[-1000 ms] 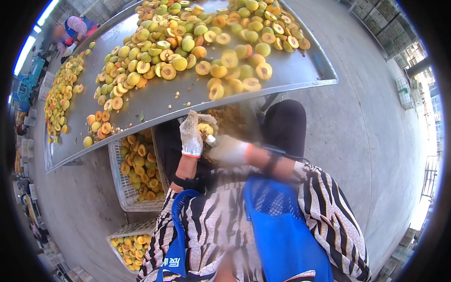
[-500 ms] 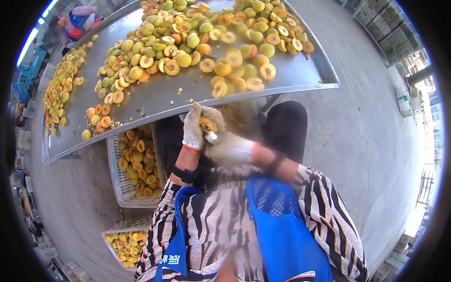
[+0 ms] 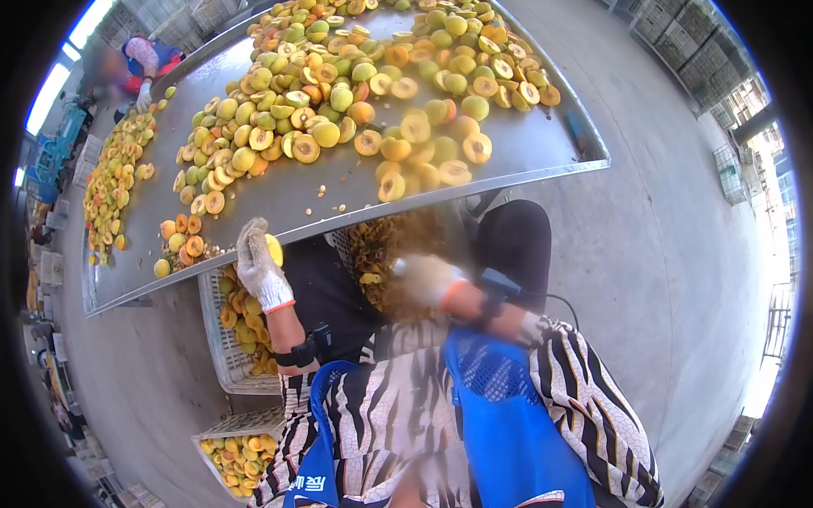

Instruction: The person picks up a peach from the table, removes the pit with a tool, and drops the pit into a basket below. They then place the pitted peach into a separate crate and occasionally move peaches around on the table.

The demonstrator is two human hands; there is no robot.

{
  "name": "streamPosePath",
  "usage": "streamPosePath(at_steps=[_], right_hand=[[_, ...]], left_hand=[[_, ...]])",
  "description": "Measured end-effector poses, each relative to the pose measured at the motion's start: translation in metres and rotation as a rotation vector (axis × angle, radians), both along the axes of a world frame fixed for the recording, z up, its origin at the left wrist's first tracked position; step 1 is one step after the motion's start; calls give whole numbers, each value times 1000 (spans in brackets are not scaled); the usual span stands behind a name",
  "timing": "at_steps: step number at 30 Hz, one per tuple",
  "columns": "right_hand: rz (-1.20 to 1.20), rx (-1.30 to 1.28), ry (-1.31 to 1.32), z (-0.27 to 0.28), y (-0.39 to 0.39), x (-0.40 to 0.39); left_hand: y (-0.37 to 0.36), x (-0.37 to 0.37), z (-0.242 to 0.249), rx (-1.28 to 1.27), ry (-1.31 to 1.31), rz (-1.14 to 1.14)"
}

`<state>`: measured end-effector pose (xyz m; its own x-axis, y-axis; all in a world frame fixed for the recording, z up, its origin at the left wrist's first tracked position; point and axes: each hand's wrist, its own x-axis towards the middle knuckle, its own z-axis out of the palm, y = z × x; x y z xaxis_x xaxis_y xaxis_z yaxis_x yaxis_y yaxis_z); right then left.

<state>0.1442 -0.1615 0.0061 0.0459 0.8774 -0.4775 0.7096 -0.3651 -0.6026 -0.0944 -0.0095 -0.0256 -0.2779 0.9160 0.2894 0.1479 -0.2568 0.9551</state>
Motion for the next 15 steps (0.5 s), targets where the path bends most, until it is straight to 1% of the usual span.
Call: streamPosePath(at_steps=[1,2,5,6,7,8,9,10,11,13,15], right_hand=[[-25,-22,17,2,0,3],[-14,7,13,-6,-1,5],[18,-2,47,-15,-2,2],[46,-22,43,-12,-1,1],[54,1,58,-17,-2,2],[62,23,71,-26,-3,2],[68,45,82,-32,-5,3],[14,-38,175,-26,-7,4],[-4,9,167,-31,-9,4],[56,118,120,-38,-11,6],[6,62,155,-36,-13,10]], left_hand=[[7,-13,-3,117,428,138],[-3,-6,29,125,717,230],[6,23,30,93,617,-98],[11,45,15,-79,218,-292],[11,71,20,-238,139,-400],[17,94,12,-276,116,-499],[20,114,7,-320,237,-587],[23,134,9,-356,451,-638],[26,150,14,-337,727,-655],[24,173,35,-402,934,-762],[25,185,36,-425,981,-776]])
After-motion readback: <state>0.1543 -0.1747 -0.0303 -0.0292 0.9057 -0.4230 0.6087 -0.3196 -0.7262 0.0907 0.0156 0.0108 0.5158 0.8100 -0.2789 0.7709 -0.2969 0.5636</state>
